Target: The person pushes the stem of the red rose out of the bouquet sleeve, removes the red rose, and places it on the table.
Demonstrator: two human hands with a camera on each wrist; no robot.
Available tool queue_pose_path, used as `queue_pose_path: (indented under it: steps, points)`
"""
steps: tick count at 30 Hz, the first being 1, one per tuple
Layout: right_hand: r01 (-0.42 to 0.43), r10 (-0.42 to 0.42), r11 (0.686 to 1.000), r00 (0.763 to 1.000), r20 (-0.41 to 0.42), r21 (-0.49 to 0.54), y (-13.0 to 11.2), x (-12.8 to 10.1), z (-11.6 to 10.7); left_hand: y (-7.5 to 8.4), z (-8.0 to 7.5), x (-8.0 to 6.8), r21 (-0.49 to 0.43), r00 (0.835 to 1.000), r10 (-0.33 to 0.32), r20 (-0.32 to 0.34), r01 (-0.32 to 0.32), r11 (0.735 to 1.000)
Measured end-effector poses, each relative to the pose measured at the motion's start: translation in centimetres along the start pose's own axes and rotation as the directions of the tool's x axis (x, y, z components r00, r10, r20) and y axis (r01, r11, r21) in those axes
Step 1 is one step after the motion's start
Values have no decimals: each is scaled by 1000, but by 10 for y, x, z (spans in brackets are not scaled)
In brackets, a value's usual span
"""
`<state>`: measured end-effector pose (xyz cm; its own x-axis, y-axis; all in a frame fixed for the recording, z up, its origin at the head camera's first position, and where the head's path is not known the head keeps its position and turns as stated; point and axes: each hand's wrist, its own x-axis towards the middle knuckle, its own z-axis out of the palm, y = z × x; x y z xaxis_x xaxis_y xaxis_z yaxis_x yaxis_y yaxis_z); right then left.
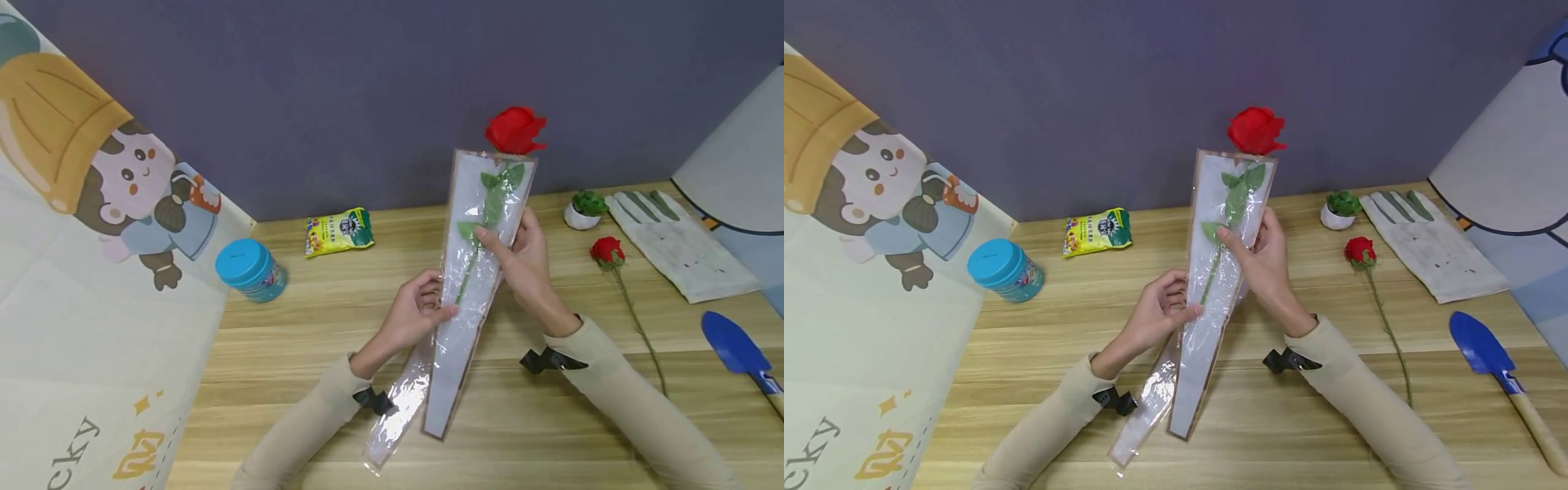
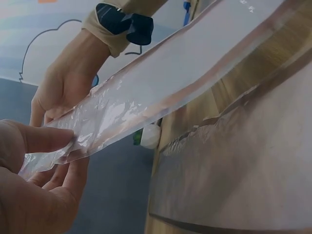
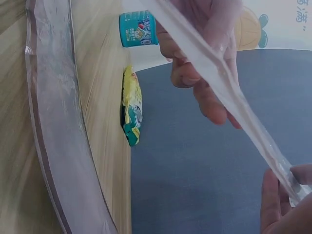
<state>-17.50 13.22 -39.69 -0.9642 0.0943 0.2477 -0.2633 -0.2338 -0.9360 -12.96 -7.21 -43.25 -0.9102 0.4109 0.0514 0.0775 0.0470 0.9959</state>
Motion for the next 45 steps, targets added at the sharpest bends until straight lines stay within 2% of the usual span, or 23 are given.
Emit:
queue_pose_path:
  steps: [10, 17, 33, 40, 45]
  points:
    - [-1, 1, 1000, 1000, 6, 9, 0, -1, -2, 3, 2, -1, 24, 1000, -7, 5, 7, 1000]
    - [1, -1, 1000, 1000, 10, 26, -1, -1, -2, 3, 2, -1, 8, 1000, 7, 6, -7, 1000]
    - [-14, 14, 1000, 999, 31, 8, 3, -1, -2, 2, 0, 0, 20, 1000, -2, -27, 3, 1000]
    - [-15, 15, 1000, 999, 40, 3, 3, -3, -1, 1, 0, 0, 23, 999, 7, -47, -6, 1000]
    - [-28, 30, 999, 998, 56, -38, 6, -7, 1, 0, -1, 0, 35, 997, 36, -67, -33, 999]
